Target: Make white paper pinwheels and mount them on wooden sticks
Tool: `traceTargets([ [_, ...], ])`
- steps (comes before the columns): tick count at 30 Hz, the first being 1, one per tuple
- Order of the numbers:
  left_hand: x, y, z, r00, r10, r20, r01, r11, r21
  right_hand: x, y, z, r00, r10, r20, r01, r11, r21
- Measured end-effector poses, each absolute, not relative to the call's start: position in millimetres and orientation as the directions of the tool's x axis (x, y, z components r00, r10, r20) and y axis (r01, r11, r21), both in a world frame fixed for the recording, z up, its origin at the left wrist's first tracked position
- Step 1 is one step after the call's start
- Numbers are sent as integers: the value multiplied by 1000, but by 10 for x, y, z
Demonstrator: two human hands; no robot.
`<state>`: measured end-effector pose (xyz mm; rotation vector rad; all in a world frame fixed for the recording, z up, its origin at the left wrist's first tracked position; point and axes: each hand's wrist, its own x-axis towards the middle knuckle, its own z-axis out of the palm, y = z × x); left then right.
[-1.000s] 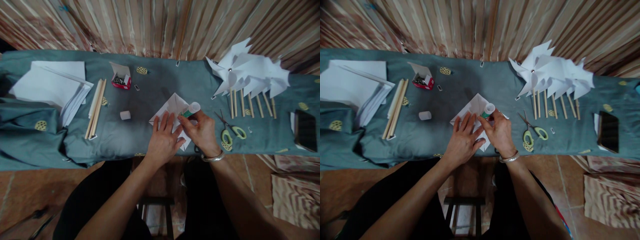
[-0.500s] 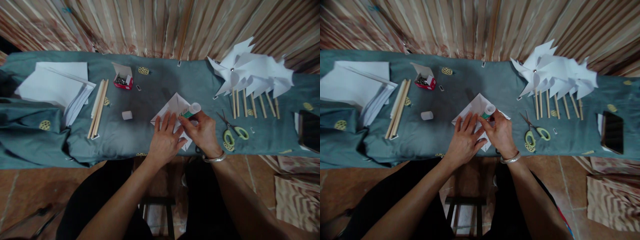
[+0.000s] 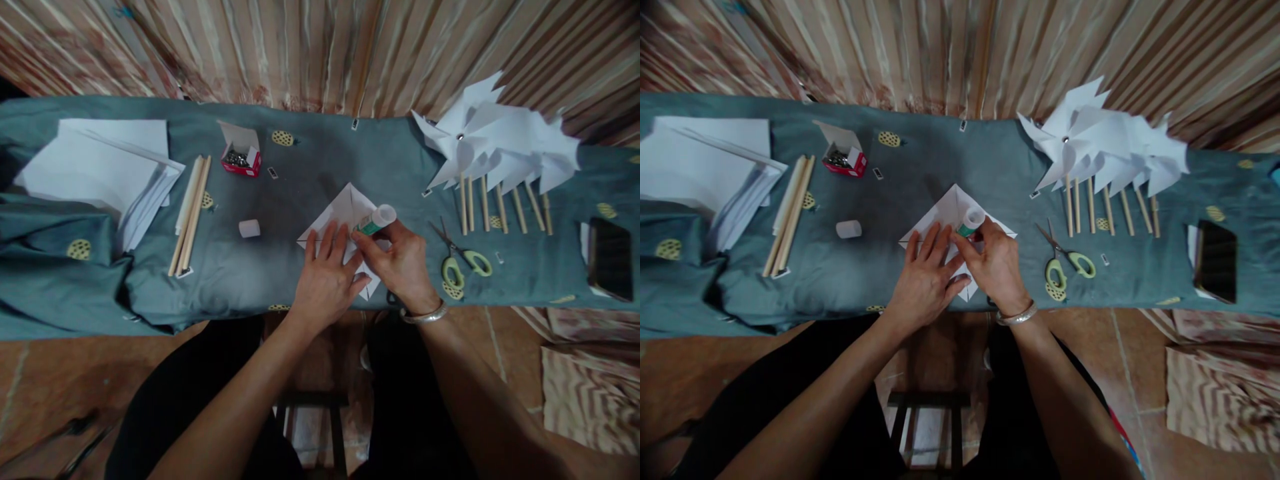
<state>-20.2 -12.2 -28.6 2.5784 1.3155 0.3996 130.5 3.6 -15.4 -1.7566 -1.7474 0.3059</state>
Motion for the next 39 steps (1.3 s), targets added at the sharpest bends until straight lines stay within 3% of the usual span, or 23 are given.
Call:
traceTargets([
  [39,-201,-121,-316,567,813,133,753,-577,315,1333,-22,-100,21,973,229,818,115,-563],
])
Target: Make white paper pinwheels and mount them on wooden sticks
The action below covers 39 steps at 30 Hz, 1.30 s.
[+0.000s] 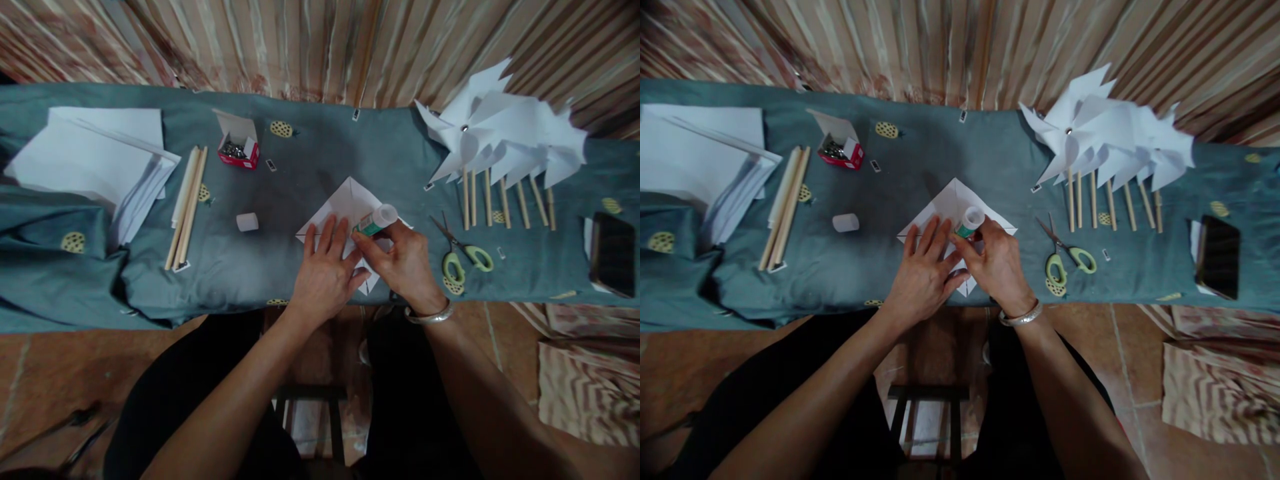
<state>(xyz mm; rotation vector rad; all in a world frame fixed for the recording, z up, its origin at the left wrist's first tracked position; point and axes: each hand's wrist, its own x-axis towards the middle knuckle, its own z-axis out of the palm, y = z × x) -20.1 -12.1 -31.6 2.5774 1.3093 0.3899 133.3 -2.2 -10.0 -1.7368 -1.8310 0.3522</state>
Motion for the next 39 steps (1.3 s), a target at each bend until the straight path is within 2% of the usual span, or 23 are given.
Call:
traceTargets([
  [32,-205,-122,-308,568,811,138,749,-579,321,1397,-66,-143,0,966,259,833,143,-534],
  [39,-205,-119,-303,567,812,138,749,-578,324,1428,-66,-143,-8,975,224,832,131,-538],
])
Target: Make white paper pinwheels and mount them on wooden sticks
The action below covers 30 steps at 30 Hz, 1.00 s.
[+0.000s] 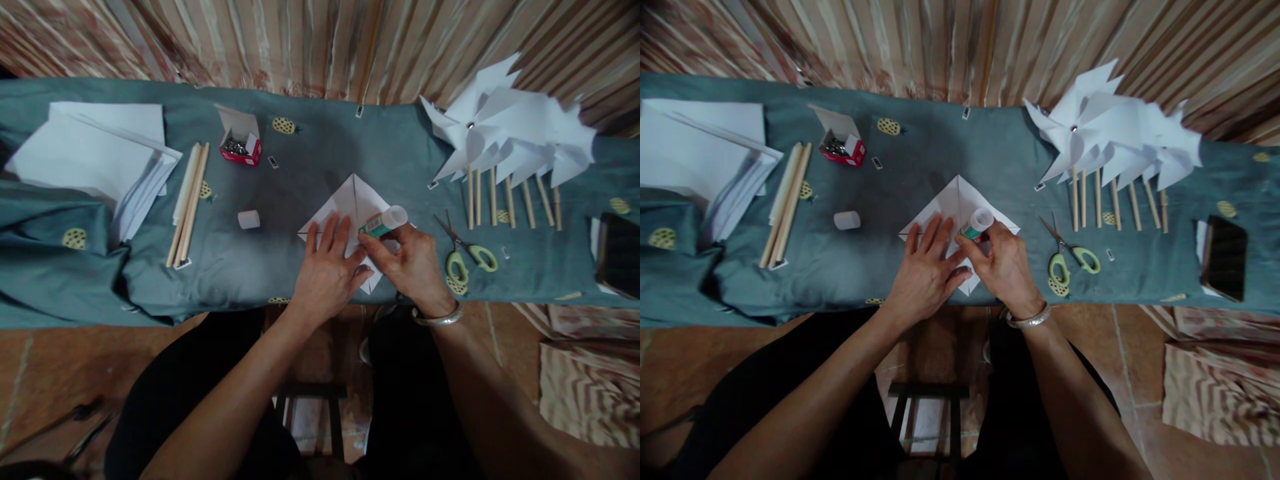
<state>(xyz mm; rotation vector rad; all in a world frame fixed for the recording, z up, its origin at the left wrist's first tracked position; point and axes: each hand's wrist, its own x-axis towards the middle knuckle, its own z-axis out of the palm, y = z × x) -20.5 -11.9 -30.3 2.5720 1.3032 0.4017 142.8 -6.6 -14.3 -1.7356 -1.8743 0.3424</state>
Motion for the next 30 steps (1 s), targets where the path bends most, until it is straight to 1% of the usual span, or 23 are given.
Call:
traceTargets([
  [30,-215,-119,-300,570,810,139,738,-579,347,1501,-66,-139,23,978,205,813,101,-573],
])
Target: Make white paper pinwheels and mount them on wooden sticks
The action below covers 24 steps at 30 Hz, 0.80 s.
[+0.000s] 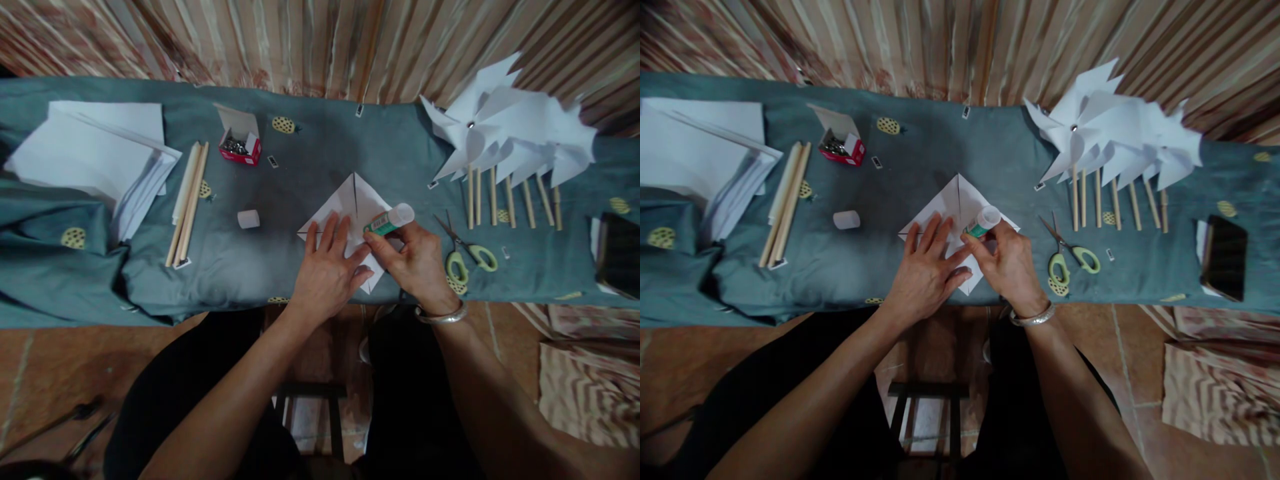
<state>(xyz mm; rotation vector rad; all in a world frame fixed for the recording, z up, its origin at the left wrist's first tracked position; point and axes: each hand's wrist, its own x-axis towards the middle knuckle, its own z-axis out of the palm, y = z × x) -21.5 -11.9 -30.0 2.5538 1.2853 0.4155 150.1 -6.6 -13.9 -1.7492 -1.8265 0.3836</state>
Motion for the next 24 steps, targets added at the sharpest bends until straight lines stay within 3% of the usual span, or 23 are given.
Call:
traceTargets([
  [24,-204,-120,-292,567,812,140,744,-578,335,1456,23,-176,68,964,257,811,96,-577],
])
